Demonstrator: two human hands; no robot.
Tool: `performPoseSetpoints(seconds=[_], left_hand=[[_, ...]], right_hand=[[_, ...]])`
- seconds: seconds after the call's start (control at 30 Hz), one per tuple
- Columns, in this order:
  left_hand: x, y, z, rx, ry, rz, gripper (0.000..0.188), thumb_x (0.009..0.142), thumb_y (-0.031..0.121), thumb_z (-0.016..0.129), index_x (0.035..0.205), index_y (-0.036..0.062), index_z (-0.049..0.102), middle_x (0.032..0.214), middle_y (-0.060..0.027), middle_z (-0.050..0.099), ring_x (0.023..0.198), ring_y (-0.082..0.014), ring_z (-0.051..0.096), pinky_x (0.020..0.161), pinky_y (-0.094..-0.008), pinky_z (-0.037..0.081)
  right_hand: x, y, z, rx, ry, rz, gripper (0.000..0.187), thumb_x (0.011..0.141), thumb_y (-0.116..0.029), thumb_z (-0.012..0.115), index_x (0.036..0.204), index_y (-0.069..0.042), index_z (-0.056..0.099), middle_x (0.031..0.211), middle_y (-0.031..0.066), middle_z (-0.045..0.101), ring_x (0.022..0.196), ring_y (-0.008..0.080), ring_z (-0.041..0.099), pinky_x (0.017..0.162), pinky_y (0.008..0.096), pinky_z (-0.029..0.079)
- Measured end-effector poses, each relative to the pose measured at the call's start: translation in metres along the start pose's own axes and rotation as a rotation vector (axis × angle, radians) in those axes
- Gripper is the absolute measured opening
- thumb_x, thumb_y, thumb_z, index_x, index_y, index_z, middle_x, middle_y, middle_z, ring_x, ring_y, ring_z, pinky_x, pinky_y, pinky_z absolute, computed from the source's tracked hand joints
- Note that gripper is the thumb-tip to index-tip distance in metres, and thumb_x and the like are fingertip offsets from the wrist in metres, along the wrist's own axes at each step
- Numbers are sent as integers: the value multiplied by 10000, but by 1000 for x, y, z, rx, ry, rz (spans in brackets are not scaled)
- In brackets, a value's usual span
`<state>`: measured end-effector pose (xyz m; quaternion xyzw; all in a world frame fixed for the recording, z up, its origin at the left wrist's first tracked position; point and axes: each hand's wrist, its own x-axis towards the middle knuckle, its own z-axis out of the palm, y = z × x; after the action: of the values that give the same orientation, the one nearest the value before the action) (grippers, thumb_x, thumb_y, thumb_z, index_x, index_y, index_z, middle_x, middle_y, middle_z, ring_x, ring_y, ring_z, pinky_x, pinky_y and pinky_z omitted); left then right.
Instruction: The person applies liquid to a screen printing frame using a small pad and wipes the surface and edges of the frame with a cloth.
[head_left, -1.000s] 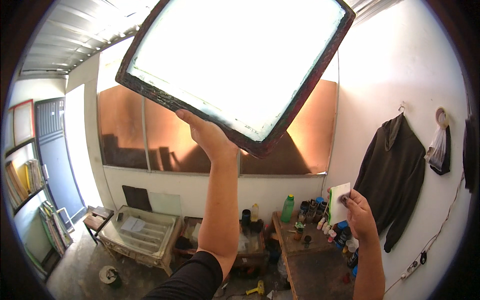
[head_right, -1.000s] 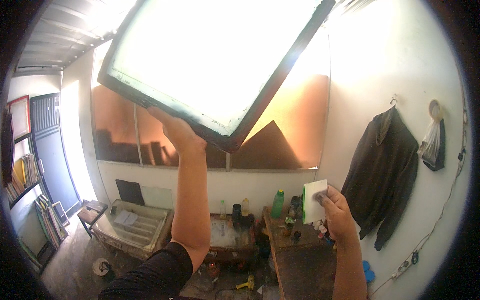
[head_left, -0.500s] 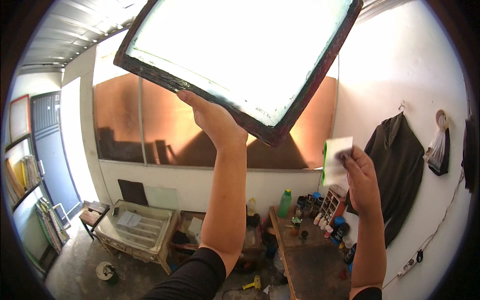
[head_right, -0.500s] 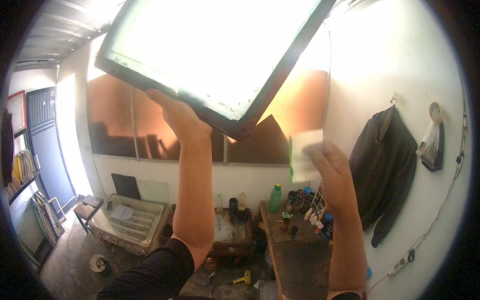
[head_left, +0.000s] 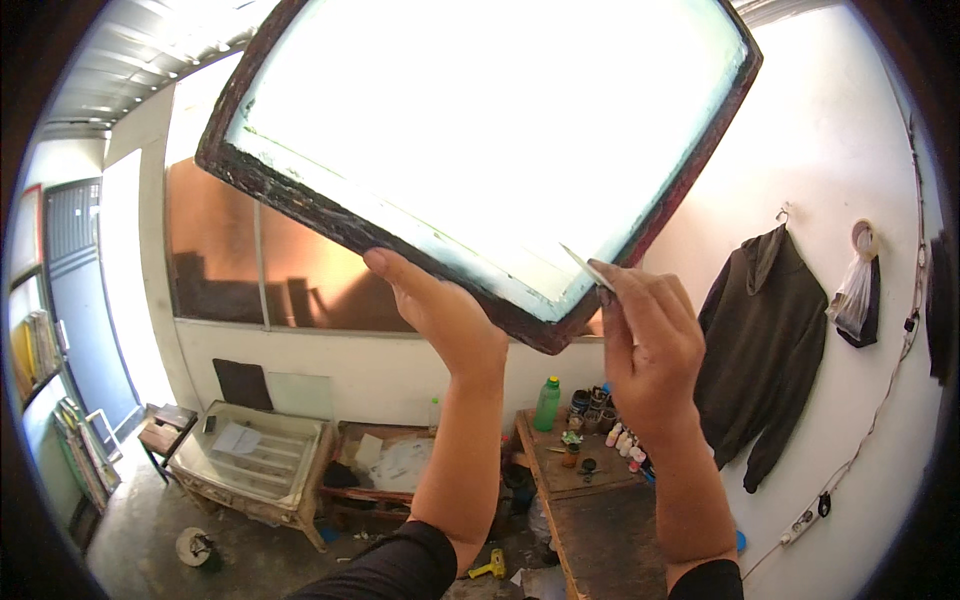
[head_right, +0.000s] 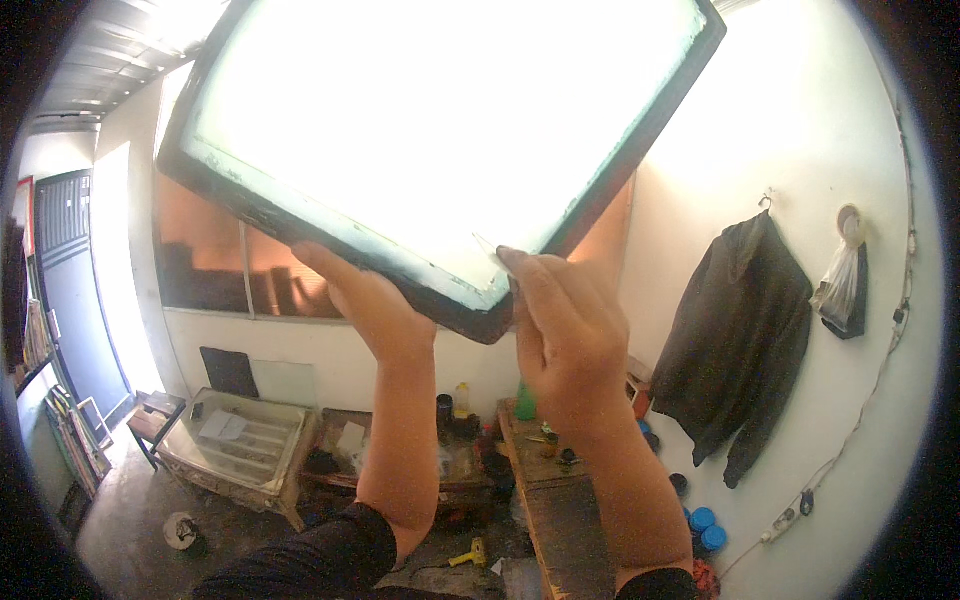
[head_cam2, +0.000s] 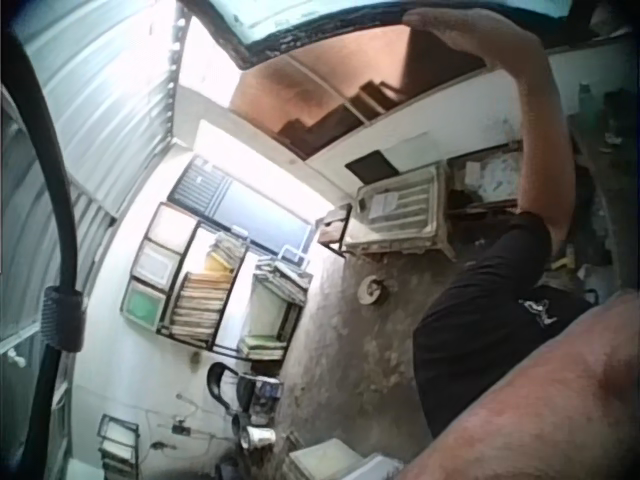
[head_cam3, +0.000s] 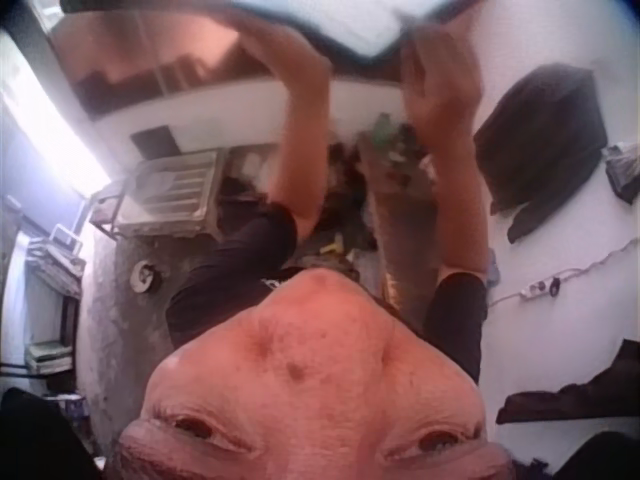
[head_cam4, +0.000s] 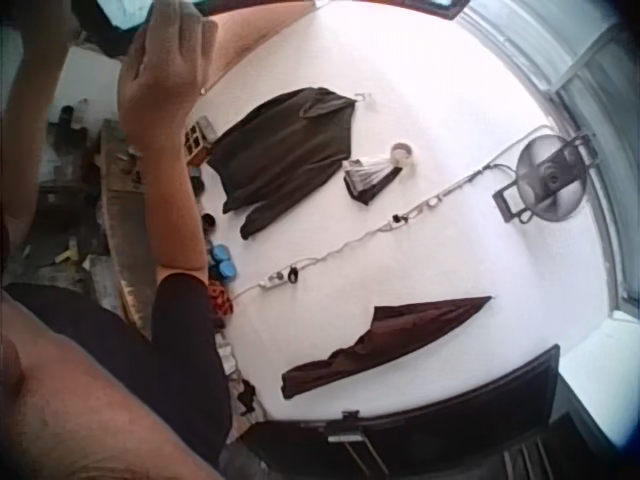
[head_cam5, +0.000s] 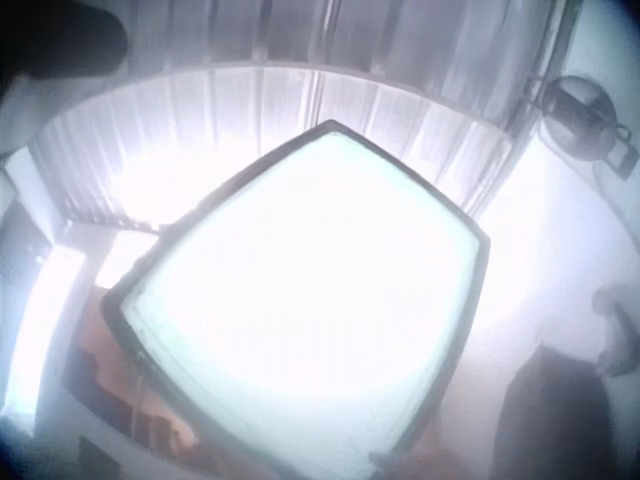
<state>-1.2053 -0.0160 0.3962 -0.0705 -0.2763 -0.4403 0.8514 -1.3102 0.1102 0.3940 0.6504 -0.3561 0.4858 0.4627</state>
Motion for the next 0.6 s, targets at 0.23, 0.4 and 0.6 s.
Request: performPoseSetpoints(seconds=[0.23, 0.4, 0.6], left_hand=[[-29, -1, 6, -131, -17, -81, 818, 1018, 605, 250, 1469, -78, 251, 1470, -177, 351, 1324, -233, 379, 1109, -328, 319], [-50, -9, 8, 59, 29, -37, 778, 1035, 568, 248, 1454, -88, 267, 1434, -187, 384, 1265, -221, 416, 1082, -327, 345], [-58, -21, 1, -30, 91, -144, 754, 1048, 537, 247, 1438, -108, 273, 1410, -213, 397, 1241, -231, 431, 1076, -339, 344]], right_hand=[[-8, -10, 13, -191, 62, -174, 392, 709, 51, 681, 1099, 42, 651, 904, 107, 637, 720, 241, 551, 641, 350, 467], [-12, -24, 10, -274, 3, -109, 363, 748, 115, 651, 1106, 57, 673, 888, 141, 649, 730, 246, 564, 640, 342, 475], [-7, -29, 12, -233, 39, -148, 377, 740, 79, 661, 1117, 83, 659, 876, 152, 640, 718, 257, 563, 627, 344, 478]])
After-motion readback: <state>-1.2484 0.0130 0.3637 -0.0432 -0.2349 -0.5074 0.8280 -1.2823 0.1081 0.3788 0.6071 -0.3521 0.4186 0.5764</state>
